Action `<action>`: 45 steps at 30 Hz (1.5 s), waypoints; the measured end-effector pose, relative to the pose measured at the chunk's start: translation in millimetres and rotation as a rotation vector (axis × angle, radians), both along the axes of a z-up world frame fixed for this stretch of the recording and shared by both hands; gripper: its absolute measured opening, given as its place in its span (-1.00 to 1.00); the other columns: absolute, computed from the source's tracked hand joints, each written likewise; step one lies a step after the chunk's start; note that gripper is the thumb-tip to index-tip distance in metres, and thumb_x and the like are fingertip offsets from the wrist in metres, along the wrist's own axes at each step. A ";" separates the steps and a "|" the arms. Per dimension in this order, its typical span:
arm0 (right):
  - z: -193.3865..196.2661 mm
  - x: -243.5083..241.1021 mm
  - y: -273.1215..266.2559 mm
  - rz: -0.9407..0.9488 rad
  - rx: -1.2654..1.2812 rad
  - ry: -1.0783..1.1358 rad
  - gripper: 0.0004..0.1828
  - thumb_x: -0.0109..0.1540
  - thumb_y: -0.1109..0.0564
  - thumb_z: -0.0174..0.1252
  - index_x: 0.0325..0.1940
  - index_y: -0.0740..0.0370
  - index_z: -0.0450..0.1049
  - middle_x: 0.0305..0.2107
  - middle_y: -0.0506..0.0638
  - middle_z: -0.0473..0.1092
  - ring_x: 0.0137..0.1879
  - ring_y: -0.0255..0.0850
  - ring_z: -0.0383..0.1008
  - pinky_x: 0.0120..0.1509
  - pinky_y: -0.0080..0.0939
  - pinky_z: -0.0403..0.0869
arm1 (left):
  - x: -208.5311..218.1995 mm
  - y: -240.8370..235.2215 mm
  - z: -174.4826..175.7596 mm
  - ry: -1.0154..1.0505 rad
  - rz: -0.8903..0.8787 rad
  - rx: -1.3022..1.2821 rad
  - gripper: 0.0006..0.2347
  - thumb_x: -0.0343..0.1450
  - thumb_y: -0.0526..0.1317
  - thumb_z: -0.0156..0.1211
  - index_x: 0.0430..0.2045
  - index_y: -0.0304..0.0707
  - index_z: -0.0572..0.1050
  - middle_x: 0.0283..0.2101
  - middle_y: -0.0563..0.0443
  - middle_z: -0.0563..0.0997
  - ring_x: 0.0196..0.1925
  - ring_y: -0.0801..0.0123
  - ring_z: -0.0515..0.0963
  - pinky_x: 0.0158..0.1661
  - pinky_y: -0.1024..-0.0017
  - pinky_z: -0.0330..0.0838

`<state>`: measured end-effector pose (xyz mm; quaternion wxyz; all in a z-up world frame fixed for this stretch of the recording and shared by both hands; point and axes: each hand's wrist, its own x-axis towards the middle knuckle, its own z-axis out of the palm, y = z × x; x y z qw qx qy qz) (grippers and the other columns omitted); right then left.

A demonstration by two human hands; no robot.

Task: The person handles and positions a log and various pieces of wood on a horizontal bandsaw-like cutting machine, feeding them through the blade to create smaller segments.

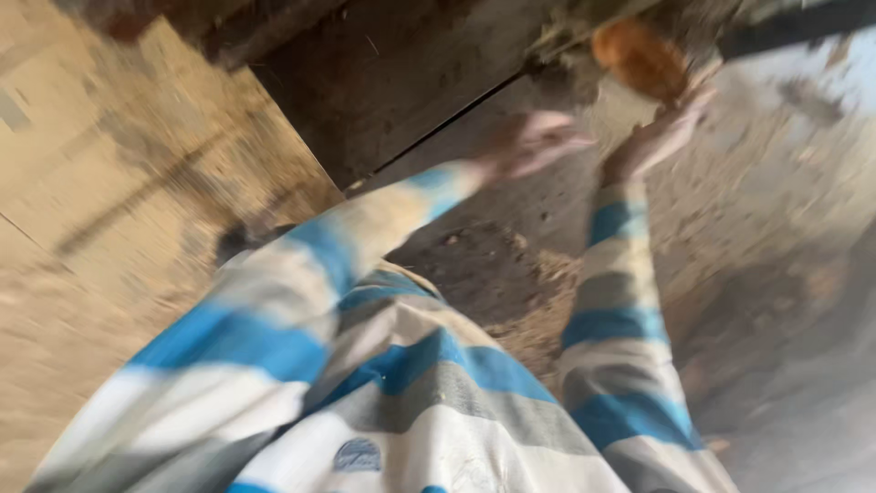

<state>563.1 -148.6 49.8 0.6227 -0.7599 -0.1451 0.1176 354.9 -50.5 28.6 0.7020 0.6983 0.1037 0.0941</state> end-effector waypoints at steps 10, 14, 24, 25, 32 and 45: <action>-86.5 -385.4 58.7 0.477 -0.682 -0.683 -0.18 0.42 -0.18 -0.06 0.66 0.12 -0.16 0.59 0.18 -0.17 0.69 0.09 -0.08 0.73 0.17 -0.03 | -233.6 80.4 -49.1 0.159 0.408 0.526 -0.42 0.59 0.21 -0.22 0.43 -0.18 0.24 0.52 -0.14 0.25 0.53 0.14 0.29 0.46 0.15 0.21; -91.6 -358.2 -44.9 0.107 -1.062 -0.533 -0.21 0.48 -0.27 -0.04 0.66 0.06 -0.14 0.56 0.11 -0.17 0.61 0.01 -0.01 0.62 0.14 0.06 | -234.0 42.3 -75.3 0.309 0.092 0.974 -0.27 0.59 0.31 -0.26 0.56 -0.22 -0.07 0.65 -0.19 -0.16 0.71 0.17 -0.18 0.60 0.08 -0.45; -48.5 -470.2 -354.7 -0.979 -0.758 -0.430 -0.36 0.51 -0.22 -0.12 0.48 0.32 0.22 0.34 0.27 0.22 0.30 -0.01 0.40 0.32 -0.03 0.48 | -221.3 -154.1 -10.1 -0.437 -1.009 0.492 -0.47 0.53 0.20 0.01 0.20 -0.25 0.41 0.19 -0.28 0.47 0.27 -0.04 0.41 0.30 0.02 0.15; -45.4 -477.6 -342.9 -0.995 -0.688 -0.405 -0.36 0.51 -0.21 -0.13 0.46 0.35 0.25 0.32 0.29 0.26 0.26 -0.01 0.44 0.29 -0.05 0.52 | -230.6 -144.9 -2.6 -0.451 -0.979 0.443 -0.53 0.53 0.17 0.01 0.12 -0.23 0.47 0.11 -0.21 0.54 0.20 0.00 0.48 0.26 0.04 0.23; -46.5 -452.1 -256.9 -0.937 -0.370 -0.379 -0.61 0.51 0.00 0.00 0.21 0.35 0.50 0.04 0.22 0.49 0.09 -0.13 0.50 0.17 -0.06 0.52 | -256.4 -53.6 73.2 -0.471 -0.304 0.399 -0.72 0.60 0.03 0.01 -0.14 -0.15 0.55 -0.16 -0.03 0.57 0.01 0.19 0.55 0.16 0.16 0.39; 6.9 -493.1 -231.1 -0.821 -0.116 -0.134 -0.61 0.49 -0.09 0.05 0.01 0.31 0.51 -0.13 0.20 0.43 0.04 -0.11 0.46 0.16 -0.11 0.50 | -276.7 -6.2 34.5 0.103 0.002 0.304 -0.25 0.50 0.36 -0.12 0.44 -0.24 0.07 0.48 -0.28 -0.04 0.56 -0.16 0.00 0.45 -0.19 -0.03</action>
